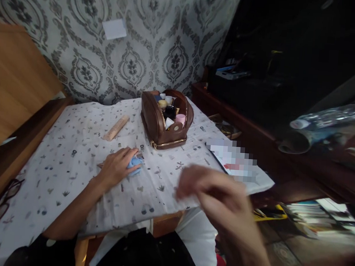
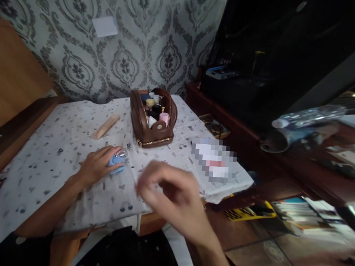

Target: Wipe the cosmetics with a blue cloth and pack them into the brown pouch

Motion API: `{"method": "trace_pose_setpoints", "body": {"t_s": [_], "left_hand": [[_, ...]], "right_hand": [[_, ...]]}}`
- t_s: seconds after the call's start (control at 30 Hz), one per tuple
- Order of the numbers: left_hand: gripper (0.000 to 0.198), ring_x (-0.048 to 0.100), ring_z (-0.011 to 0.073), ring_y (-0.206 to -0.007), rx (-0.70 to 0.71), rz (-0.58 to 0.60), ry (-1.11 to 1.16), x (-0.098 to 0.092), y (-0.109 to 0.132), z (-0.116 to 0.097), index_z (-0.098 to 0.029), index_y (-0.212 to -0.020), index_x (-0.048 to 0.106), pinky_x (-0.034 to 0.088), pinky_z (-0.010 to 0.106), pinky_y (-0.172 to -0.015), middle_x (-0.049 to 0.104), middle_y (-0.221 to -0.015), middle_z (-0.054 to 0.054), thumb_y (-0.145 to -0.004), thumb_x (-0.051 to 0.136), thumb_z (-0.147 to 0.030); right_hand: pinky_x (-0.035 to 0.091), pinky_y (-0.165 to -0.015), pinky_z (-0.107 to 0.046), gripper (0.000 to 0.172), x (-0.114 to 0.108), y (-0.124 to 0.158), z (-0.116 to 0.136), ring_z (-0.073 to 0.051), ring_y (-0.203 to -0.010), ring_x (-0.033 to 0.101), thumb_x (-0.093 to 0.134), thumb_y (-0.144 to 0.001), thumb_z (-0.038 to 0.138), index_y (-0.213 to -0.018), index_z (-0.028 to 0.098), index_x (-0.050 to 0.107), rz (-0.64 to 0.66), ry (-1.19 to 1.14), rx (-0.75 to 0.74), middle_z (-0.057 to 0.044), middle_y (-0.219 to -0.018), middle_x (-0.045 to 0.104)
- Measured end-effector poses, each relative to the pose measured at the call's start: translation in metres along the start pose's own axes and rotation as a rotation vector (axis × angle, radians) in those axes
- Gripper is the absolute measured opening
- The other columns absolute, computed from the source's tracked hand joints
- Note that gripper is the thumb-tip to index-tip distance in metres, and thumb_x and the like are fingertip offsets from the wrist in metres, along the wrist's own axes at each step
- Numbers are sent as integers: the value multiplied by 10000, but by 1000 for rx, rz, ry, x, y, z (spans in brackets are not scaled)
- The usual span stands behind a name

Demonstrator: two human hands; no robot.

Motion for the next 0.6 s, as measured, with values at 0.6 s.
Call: {"method": "trace_pose_setpoints", "body": {"t_s": [0.6], "left_hand": [[622, 698, 245, -990, 154, -11, 166, -6, 30, -31, -200, -1429, 366, 545, 332, -778, 701, -1151, 119, -973, 416, -620]], "right_hand": [[526, -730, -310, 283, 57, -28, -71, -178, -811, 662, 679, -877, 418, -1056, 199, 663, 91, -106, 206, -40, -895, 718]]}}
Point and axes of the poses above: each hand's wrist, its own y-axis away from the middle knuckle, its own x-axis out of the palm, z = x × y, the point moved 8 cm from there along -y, towards the middle knuckle
